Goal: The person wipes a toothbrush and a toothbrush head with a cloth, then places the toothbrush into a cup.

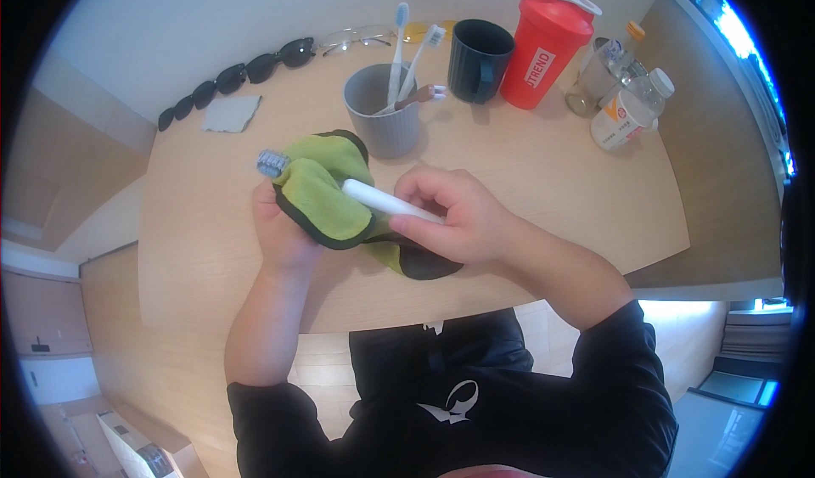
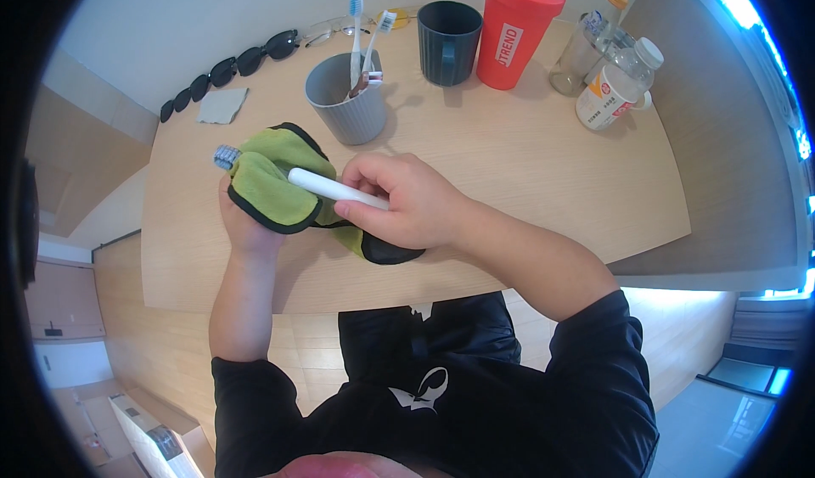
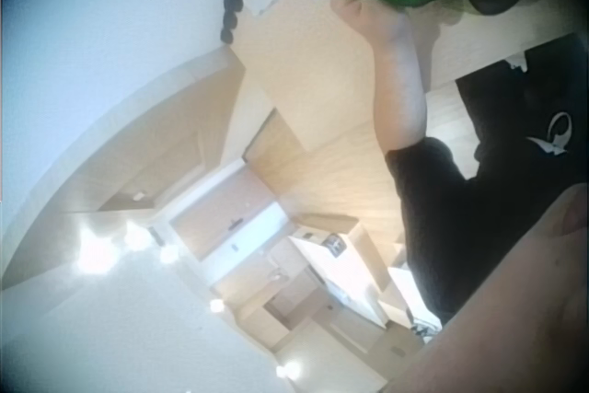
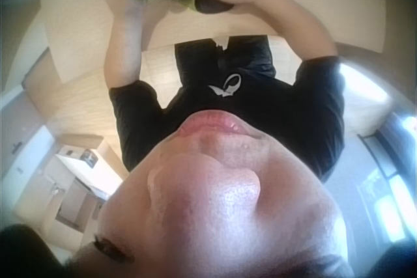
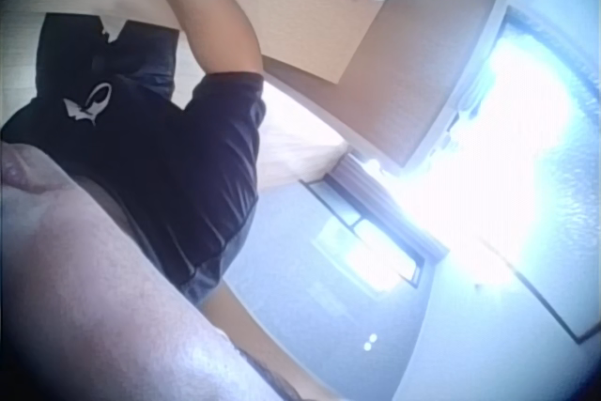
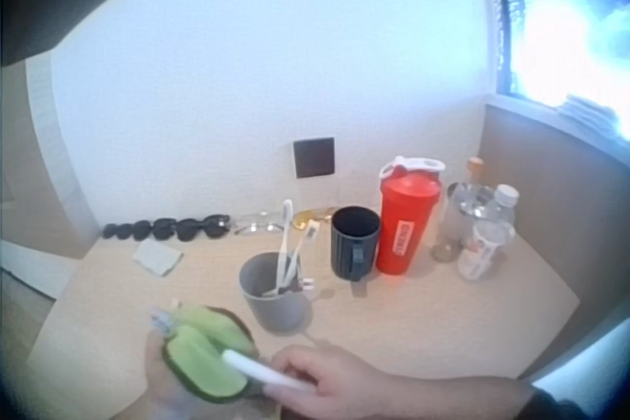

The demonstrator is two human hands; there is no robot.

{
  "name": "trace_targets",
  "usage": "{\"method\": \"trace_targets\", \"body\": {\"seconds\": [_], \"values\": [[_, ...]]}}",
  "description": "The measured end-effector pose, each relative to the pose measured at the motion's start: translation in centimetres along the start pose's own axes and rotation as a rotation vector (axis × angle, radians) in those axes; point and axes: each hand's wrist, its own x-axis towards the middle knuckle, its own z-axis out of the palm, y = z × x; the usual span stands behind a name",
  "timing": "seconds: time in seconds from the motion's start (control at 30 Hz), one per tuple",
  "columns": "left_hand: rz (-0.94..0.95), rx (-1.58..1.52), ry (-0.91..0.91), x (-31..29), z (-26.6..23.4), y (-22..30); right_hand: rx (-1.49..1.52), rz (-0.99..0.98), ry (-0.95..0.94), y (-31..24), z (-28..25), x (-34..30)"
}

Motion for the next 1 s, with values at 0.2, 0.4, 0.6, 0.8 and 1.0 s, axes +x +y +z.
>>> {"method": "trace_targets", "body": {"seconds": [0.2, 0.4, 0.6, 0.8, 1.0], "values": [[-0.008, 0.116, -0.091, -0.1, -0.4, -0.6, 0.244, 0.0, 0.182, -0.6, -0.2, -0.5], [-0.089, 0.19, -0.193, -0.3, 0.5, -0.3, 0.404, -0.422, 0.438, 0.1, -0.3, -0.4], [-0.126, 0.263, -0.311, -0.2, 2.2, 0.2, 0.26, -0.5, 0.503, 0.5, -0.3, -0.2], [-0.074, 0.364, -0.377, 0.0, 2.4, 0.0, 0.002, -0.321, 0.495, -0.1, -0.1, -0.1], [-0.115, 0.392, -0.397, -0.1, 2.5, -0.5, -0.113, -0.092, 0.486, -2.8, -0.5, -0.7]]}}
